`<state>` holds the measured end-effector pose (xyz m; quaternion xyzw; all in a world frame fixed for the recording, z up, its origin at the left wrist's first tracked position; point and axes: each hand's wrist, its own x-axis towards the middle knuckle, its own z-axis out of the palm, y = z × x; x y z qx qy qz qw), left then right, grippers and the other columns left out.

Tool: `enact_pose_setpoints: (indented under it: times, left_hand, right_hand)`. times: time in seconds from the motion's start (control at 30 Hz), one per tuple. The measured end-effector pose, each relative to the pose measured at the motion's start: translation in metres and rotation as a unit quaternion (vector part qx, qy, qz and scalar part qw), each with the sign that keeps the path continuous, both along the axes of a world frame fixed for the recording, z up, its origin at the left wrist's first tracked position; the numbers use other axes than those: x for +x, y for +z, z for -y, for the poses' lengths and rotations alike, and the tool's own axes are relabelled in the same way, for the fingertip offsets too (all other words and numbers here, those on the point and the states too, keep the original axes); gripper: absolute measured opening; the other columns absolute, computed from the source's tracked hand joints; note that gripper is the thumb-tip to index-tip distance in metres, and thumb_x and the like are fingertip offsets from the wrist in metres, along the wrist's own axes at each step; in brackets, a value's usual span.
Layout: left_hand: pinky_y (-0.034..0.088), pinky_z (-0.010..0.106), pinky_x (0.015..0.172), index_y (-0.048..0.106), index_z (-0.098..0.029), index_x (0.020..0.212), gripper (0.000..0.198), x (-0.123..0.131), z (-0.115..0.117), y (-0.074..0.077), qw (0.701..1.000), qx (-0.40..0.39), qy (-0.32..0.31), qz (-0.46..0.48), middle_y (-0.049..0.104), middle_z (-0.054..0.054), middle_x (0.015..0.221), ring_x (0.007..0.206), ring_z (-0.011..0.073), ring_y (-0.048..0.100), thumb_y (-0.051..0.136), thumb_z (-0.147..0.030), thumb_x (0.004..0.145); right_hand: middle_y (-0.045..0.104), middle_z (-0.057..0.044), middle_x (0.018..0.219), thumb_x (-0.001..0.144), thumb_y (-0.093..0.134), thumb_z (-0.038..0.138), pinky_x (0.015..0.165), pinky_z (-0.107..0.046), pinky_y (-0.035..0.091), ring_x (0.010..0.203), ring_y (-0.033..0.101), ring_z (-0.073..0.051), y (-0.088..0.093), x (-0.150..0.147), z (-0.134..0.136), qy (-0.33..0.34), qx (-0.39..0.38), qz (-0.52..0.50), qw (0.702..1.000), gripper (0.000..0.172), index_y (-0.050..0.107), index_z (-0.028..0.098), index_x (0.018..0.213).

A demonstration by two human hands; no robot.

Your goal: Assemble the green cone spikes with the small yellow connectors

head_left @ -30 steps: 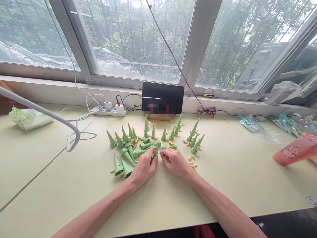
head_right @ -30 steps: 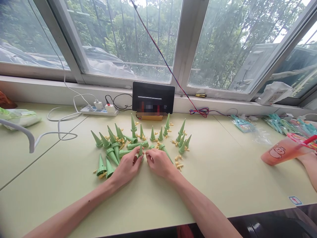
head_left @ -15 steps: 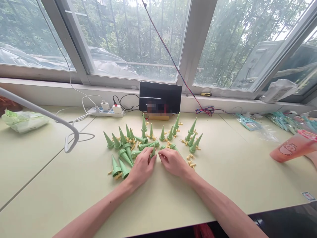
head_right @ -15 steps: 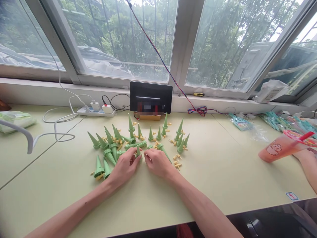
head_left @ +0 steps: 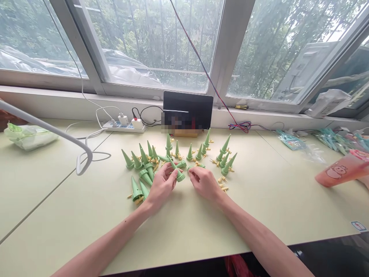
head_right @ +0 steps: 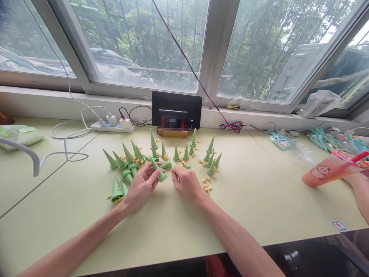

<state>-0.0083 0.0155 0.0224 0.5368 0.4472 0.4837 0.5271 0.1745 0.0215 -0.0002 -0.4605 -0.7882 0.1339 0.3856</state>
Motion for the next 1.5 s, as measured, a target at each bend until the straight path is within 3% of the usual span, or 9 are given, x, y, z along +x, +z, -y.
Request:
enact_pose_setpoints:
  times: [0.2, 0.53, 0.67, 0.83, 1.0, 1.2, 1.5]
  left_hand:
    - [0.032, 0.021, 0.041, 0.058, -0.018, 0.114, 0.039, 0.001, 0.001, 0.001, 1.000, 0.019, -0.001, -0.022, 0.068, 0.007, 0.091, 0.048, 0.0057, 0.041, 0.064, -0.048, 0.088]
    - [0.036, 0.022, 0.048, 0.057, -0.019, 0.090, 0.025, -0.001, 0.003, -0.003, 0.990, 0.073, -0.011, -0.118, 0.051, -0.003, 0.072, 0.054, 0.0083, 0.043, 0.063, -0.044, 0.090]
    - [0.036, 0.024, 0.051, 0.055, -0.020, 0.088, 0.019, -0.002, 0.003, -0.007, 0.967, 0.123, -0.012, -0.222, 0.043, -0.005, 0.062, 0.055, 0.0111, 0.042, 0.060, -0.038, 0.091]
    - [0.041, 0.027, 0.059, 0.057, -0.020, 0.084, 0.014, 0.000, 0.004, -0.011, 0.924, 0.197, -0.034, -0.327, 0.054, -0.001, 0.071, 0.060, 0.0137, 0.048, 0.053, -0.030, 0.093]
    - [0.045, 0.028, 0.061, 0.059, -0.020, 0.094, 0.010, 0.000, 0.004, -0.014, 0.925, 0.204, -0.032, -0.320, 0.061, 0.001, 0.080, 0.061, 0.0144, 0.054, 0.051, -0.027, 0.093]
    - [0.046, 0.028, 0.064, 0.057, -0.020, 0.099, 0.011, 0.000, 0.003, -0.016, 0.927, 0.202, -0.027, -0.314, 0.063, 0.002, 0.087, 0.067, 0.0144, 0.057, 0.049, -0.027, 0.096]
    - [0.046, 0.028, 0.062, 0.056, -0.019, 0.103, 0.015, 0.002, 0.005, -0.011, 0.933, 0.192, -0.026, -0.304, 0.062, 0.002, 0.084, 0.066, 0.0146, 0.057, 0.046, -0.029, 0.097]
  right_hand:
    - [0.064, -0.002, 0.073, 0.096, 0.048, 0.015, 0.061, -0.026, 0.042, 0.062, 0.055, -0.015, 0.000, -0.001, 0.001, 0.002, -0.003, 0.002, 1.000, 0.018, 0.064, 0.020, 0.087]
    - [0.064, -0.002, 0.074, 0.096, 0.048, 0.016, 0.060, -0.026, 0.040, 0.063, 0.055, -0.016, 0.000, -0.001, 0.001, 0.001, 0.004, 0.001, 1.000, 0.018, 0.064, 0.020, 0.088]
    - [0.068, -0.005, 0.082, 0.096, 0.048, 0.016, 0.065, -0.027, 0.044, 0.070, 0.060, -0.017, -0.002, 0.002, -0.002, -0.034, 0.028, -0.021, 0.999, 0.017, 0.065, 0.019, 0.094]
    - [0.066, -0.009, 0.088, 0.096, 0.046, 0.015, 0.077, -0.032, 0.049, 0.081, 0.061, -0.021, -0.001, 0.011, -0.011, -0.104, 0.083, -0.054, 0.990, 0.017, 0.064, 0.017, 0.098]
    - [0.065, -0.010, 0.094, 0.093, 0.049, 0.015, 0.084, -0.039, 0.049, 0.092, 0.060, -0.026, -0.002, 0.020, -0.018, -0.134, 0.086, -0.034, 0.987, 0.019, 0.062, 0.018, 0.106]
    - [0.066, -0.012, 0.101, 0.090, 0.056, 0.013, 0.090, -0.043, 0.049, 0.102, 0.058, -0.028, -0.007, 0.021, -0.021, -0.104, 0.054, 0.004, 0.993, 0.020, 0.064, 0.018, 0.107]
    - [0.067, -0.010, 0.096, 0.092, 0.055, 0.009, 0.089, -0.044, 0.048, 0.101, 0.054, -0.029, -0.011, 0.021, -0.022, -0.084, 0.026, 0.038, 0.995, 0.020, 0.069, 0.019, 0.100]
